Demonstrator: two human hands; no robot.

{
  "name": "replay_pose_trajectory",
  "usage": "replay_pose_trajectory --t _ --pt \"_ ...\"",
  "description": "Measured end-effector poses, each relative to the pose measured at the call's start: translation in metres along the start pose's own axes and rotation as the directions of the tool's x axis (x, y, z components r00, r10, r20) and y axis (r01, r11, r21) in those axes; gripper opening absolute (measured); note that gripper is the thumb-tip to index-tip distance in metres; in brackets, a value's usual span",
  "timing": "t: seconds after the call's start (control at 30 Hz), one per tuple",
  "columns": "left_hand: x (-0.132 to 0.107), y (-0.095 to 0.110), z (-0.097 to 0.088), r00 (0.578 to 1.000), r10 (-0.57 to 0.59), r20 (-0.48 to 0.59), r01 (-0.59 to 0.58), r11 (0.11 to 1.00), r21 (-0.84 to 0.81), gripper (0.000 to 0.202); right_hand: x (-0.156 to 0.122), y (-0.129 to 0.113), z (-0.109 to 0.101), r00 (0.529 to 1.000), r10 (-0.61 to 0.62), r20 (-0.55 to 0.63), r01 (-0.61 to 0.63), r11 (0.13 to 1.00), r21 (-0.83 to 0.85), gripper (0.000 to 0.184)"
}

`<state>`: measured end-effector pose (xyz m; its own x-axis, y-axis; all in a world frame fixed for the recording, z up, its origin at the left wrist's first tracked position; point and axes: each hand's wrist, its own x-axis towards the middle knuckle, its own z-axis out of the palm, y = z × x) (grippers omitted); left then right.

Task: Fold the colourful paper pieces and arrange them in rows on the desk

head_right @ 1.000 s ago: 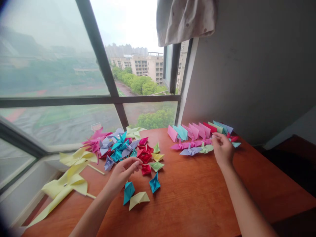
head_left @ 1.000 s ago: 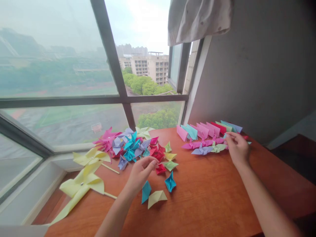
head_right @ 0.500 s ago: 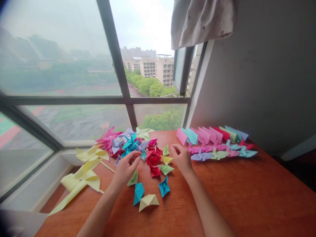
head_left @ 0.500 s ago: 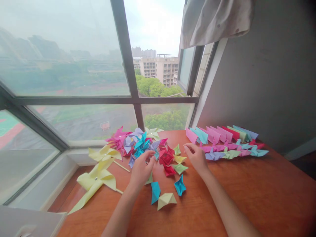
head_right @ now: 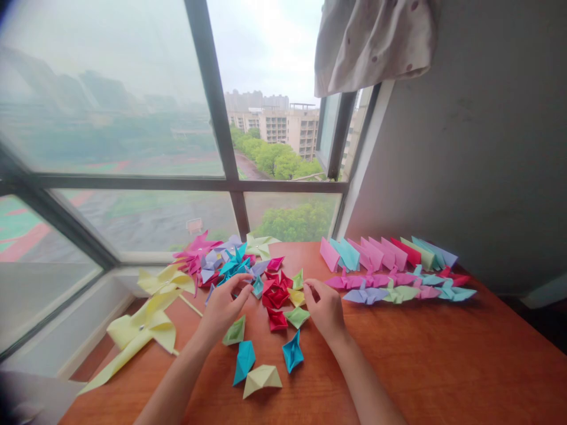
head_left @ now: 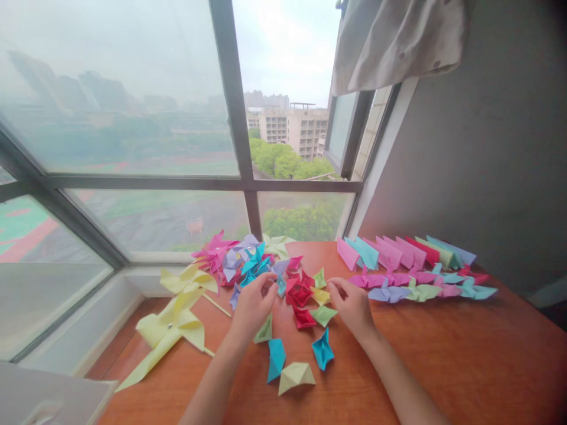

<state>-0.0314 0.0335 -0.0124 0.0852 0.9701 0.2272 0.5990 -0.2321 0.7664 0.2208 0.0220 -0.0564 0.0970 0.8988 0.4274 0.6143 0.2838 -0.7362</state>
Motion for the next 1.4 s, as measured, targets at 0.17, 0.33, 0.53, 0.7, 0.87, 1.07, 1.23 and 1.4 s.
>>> replay_pose_trajectory --t 0.17,0.33,0.53,0.7,0.87,1.07,1.23,1.4 --pt "0.012 0.009 -0.003 1.0 0.029 -0.004 -0.028 0.986 0.167 0.026 0.002 -0.004 -0.007 0.999 -0.006 -0.051 0.006 1.0 0.012 0.028" --pt "0.02 0.009 0.004 0.999 0.034 0.014 -0.037 0.95 0.31 0.02 0.003 -0.004 -0.008 0.998 0.017 -0.065 -0.016 1.0 0.018 0.026" --pt "0.018 0.002 0.008 0.991 0.135 -0.011 -0.124 0.937 0.327 0.016 0.004 -0.004 -0.006 0.998 -0.02 -0.056 0.022 0.999 0.034 0.024" --pt "0.009 0.009 0.001 0.961 0.252 -0.116 -0.211 0.935 0.284 0.016 0.003 -0.01 -0.007 0.999 -0.03 -0.029 0.032 0.997 0.068 0.022" --pt "-0.006 0.027 -0.005 0.922 0.373 -0.105 -0.35 0.918 0.187 0.014 0.0 -0.02 -0.006 0.999 0.004 0.032 -0.01 0.982 0.188 0.022" --pt "-0.022 0.035 0.007 0.833 0.548 -0.081 -0.541 0.836 0.089 0.015 -0.002 -0.028 -0.007 0.976 0.038 0.215 -0.116 0.923 0.367 0.034" --pt "-0.028 0.034 0.018 0.701 0.711 0.063 -0.711 0.688 0.146 0.017 -0.004 -0.033 -0.008 0.962 0.02 0.272 -0.128 0.914 0.384 0.033" --pt "-0.036 0.039 0.021 0.662 0.74 0.122 -0.749 0.648 0.138 0.022 -0.005 -0.036 -0.004 0.972 0.06 0.227 -0.163 0.867 0.471 0.024"
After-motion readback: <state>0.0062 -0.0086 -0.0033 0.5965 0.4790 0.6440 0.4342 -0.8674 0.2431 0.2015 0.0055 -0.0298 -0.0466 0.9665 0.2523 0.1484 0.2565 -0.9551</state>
